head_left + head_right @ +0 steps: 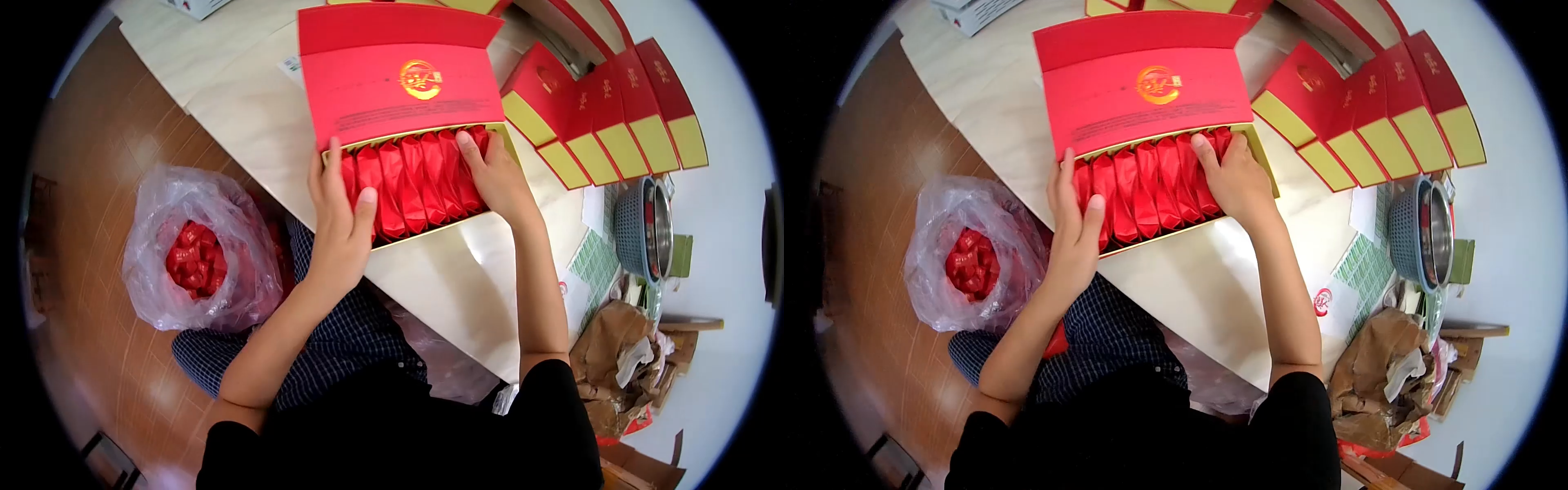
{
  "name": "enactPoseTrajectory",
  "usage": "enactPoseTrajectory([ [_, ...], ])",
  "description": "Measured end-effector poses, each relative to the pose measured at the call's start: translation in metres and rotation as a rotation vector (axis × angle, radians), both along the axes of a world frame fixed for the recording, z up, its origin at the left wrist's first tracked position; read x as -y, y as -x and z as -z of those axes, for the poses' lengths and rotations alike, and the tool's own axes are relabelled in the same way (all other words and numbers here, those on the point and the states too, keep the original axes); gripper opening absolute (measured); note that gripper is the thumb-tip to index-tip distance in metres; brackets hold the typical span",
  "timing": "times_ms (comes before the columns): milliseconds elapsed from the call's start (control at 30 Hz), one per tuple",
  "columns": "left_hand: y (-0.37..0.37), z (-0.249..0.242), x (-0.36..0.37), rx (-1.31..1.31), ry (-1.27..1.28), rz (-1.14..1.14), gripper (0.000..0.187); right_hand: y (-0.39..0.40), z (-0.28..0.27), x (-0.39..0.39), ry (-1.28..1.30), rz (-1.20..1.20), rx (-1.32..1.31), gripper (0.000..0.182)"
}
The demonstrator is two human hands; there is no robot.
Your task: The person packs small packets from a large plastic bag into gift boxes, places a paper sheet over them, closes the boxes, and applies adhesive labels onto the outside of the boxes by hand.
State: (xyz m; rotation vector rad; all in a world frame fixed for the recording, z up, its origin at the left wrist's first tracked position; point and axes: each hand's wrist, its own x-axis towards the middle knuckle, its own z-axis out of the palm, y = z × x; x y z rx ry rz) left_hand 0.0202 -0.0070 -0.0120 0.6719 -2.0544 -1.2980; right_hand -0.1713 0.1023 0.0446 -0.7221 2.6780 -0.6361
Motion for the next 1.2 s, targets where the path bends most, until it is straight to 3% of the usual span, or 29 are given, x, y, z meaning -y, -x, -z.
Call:
enactPoseTrajectory([
  [200, 0.010, 0.015, -0.007, -0.083, 0.062, 0.041, 0.063, 0.006, 0.022, 0.009, -0.086, 0.003, -0.279, 0.083],
  [267, 0.010, 0.019, -0.009, -0.142, -0.029, 0.048, 0.065, 0.029, 0.043, 0.001, 0.182, -0.217, -0.326, 0.072],
  [333, -0.004, 0.016, 0.003, -0.265, -0.170, 0.135, 0.064, 0.014, 0.029, 0.011, 0.310, -0.320, -0.294, 0.060],
  [400, -0.033, 0.013, 0.017, -0.282, -0.278, 0.143, 0.062, 0.037, 0.041, -0.002, 0.257, -0.261, -0.249, 0.052],
  [467, -0.074, 0.021, 0.041, -0.293, -0.139, -0.013, 0.051, 0.021, 0.027, 0.000, 0.038, -0.161, -0.439, 0.048],
  [533, -0.122, 0.039, 0.072, -0.284, -0.051, -0.225, 0.038, -0.004, 0.021, 0.009, 0.039, -0.240, -0.983, 0.045],
  [600, -0.172, 0.060, 0.099, -0.281, -0.285, -0.401, 0.027, -0.083, -0.010, 0.058, 0.184, -0.290, -0.852, 0.040],
  [667, -0.213, 0.090, 0.121, -0.364, -0.338, -0.648, 0.020, -0.145, -0.001, 0.103, 0.458, -0.474, -0.635, 0.028],
  [733, -0.256, 0.109, 0.147, -0.442, -0.461, -0.819, 0.018, -0.226, 0.032, 0.164, 0.545, -0.697, -0.437, 0.024],
  [767, -0.277, 0.121, 0.160, -0.488, -0.464, -0.893, 0.017, -0.261, 0.059, 0.194, 0.517, -0.754, -0.131, 0.023],
  [867, -0.337, 0.157, 0.199, -0.566, -0.475, -1.150, 0.017, -0.328, 0.191, 0.279, 0.332, -1.032, 0.070, 0.028],
  [933, -0.373, 0.183, 0.222, -0.617, -0.451, -1.285, 0.017, -0.353, 0.295, 0.320, 0.255, -1.201, 0.144, 0.027],
  [1033, -0.406, 0.201, 0.252, -0.547, -0.475, -1.458, 0.022, -0.378, 0.402, 0.360, -0.083, -1.329, 0.148, 0.039],
  [1200, -0.407, 0.217, 0.271, -0.540, -0.674, -1.373, 0.018, -0.402, 0.501, 0.379, -0.496, -1.482, 0.021, 0.053],
])
